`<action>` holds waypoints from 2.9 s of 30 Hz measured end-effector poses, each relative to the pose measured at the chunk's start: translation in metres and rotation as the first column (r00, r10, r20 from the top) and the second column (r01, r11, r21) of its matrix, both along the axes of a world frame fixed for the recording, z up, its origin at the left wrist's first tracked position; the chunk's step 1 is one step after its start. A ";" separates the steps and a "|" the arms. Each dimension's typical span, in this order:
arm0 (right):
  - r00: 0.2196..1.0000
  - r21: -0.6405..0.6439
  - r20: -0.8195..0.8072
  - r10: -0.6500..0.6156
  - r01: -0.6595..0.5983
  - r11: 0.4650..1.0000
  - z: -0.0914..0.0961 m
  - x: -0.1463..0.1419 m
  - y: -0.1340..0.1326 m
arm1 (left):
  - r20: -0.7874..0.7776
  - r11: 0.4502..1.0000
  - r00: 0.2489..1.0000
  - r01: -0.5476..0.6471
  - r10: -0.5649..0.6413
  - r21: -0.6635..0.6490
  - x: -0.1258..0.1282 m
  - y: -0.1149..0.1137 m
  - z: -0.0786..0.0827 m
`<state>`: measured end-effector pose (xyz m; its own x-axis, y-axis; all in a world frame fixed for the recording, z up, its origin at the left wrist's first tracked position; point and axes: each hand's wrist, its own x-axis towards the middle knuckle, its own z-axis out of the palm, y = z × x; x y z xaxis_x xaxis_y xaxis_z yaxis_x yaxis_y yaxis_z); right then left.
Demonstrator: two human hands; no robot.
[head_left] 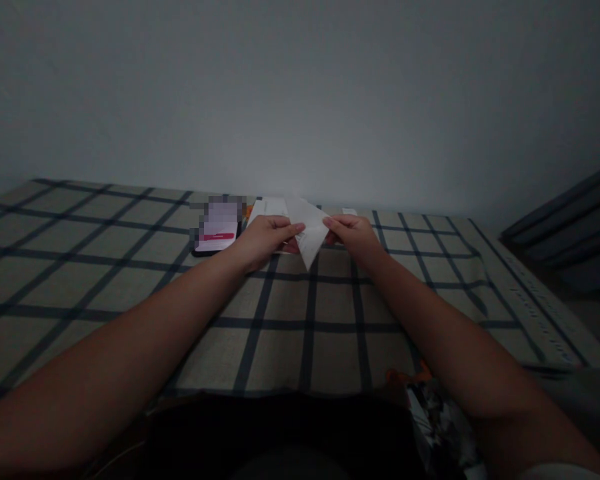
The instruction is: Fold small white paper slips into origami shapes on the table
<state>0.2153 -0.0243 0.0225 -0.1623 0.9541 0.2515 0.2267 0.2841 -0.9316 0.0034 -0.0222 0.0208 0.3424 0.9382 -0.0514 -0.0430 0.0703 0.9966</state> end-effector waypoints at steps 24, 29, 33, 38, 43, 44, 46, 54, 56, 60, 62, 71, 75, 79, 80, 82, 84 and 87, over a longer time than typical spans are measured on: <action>0.975 -0.170 0.035 0.219 -0.210 0.963 -0.003 0.003 -0.002 | -0.179 0.997 0.981 0.080 -0.075 0.022 0.001 -0.007 0.007; 0.986 -0.118 -0.049 0.159 -0.164 0.979 -0.002 0.003 0.000 | -0.217 0.988 0.967 0.148 -0.134 0.047 -0.002 -0.003 0.000; 0.978 -0.165 -0.096 0.183 -0.197 0.966 -0.003 0.002 -0.001 | -0.396 0.964 0.911 0.197 -0.112 0.180 -0.005 -0.005 0.003; 0.987 -0.164 0.085 0.135 -0.120 0.979 0.003 0.001 -0.006 | -0.482 0.938 0.870 0.248 -0.104 0.244 -0.005 -0.007 0.006; 0.996 -0.106 0.028 0.082 -0.079 0.991 0.001 0.002 -0.004 | -0.392 0.952 0.903 0.259 -0.179 0.163 -0.003 -0.003 -0.001; 0.997 -0.104 0.022 0.075 -0.072 0.992 0.000 0.002 -0.003 | -0.383 0.955 0.905 0.259 -0.187 0.146 -0.003 -0.003 -0.002; 0.998 -0.098 0.020 0.058 -0.056 0.994 -0.002 0.002 -0.002 | -0.363 0.961 0.913 0.247 -0.189 0.122 -0.003 -0.003 -0.001; 0.998 -0.072 -0.057 -0.023 0.019 0.997 -0.004 0.002 0.001 | -0.246 0.982 0.953 0.187 -0.176 0.024 0.000 -0.009 0.009; 0.997 -0.082 -0.068 -0.030 0.025 0.996 -0.005 0.002 0.002 | -0.245 0.985 0.956 0.172 -0.161 0.026 -0.001 -0.008 0.008; 0.993 -0.076 -0.104 -0.056 0.049 0.996 -0.007 0.003 0.005 | -0.205 0.984 0.964 0.177 -0.168 0.025 -0.002 -0.006 0.006; 0.986 -0.091 -0.149 -0.073 0.060 0.994 -0.007 0.003 0.006 | -0.194 0.985 0.968 0.170 -0.159 0.040 -0.002 -0.006 0.008; 0.960 -0.154 -0.252 -0.121 0.084 0.984 -0.009 0.004 0.011 | -0.087 0.997 0.995 0.063 -0.059 0.046 -0.004 -0.001 0.006; 0.963 -0.157 -0.238 -0.128 0.092 0.983 -0.012 0.006 0.014 | -0.016 0.992 0.992 0.123 -0.122 0.030 -0.006 0.003 0.000; 0.945 -0.176 -0.292 -0.147 0.097 0.979 -0.013 0.006 0.016 | 0.005 0.988 0.988 0.153 -0.153 0.026 -0.007 0.000 0.005; 0.939 -0.178 -0.305 -0.158 0.107 0.978 -0.013 0.006 0.017 | 0.003 0.990 0.990 0.142 -0.142 0.028 -0.007 -0.001 0.007; 0.935 -0.180 -0.310 -0.174 0.123 0.976 -0.012 0.007 0.017 | 0.003 0.995 0.995 0.098 -0.098 0.031 -0.007 -0.003 0.011; 0.944 -0.177 -0.291 -0.158 0.109 0.978 -0.012 0.007 0.017 | 0.024 0.997 0.998 0.063 -0.064 0.033 -0.006 -0.004 0.012; 0.968 -0.159 -0.241 -0.070 0.032 0.987 -0.010 0.005 0.011 | 0.035 0.997 0.998 0.053 -0.056 0.061 -0.005 -0.003 0.009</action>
<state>0.2202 -0.0128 0.0121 -0.0641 0.9896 0.1284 -0.0038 0.1284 -0.9917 -0.0021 -0.0248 0.0294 0.3937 0.9191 0.0183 -0.0771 0.0132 0.9969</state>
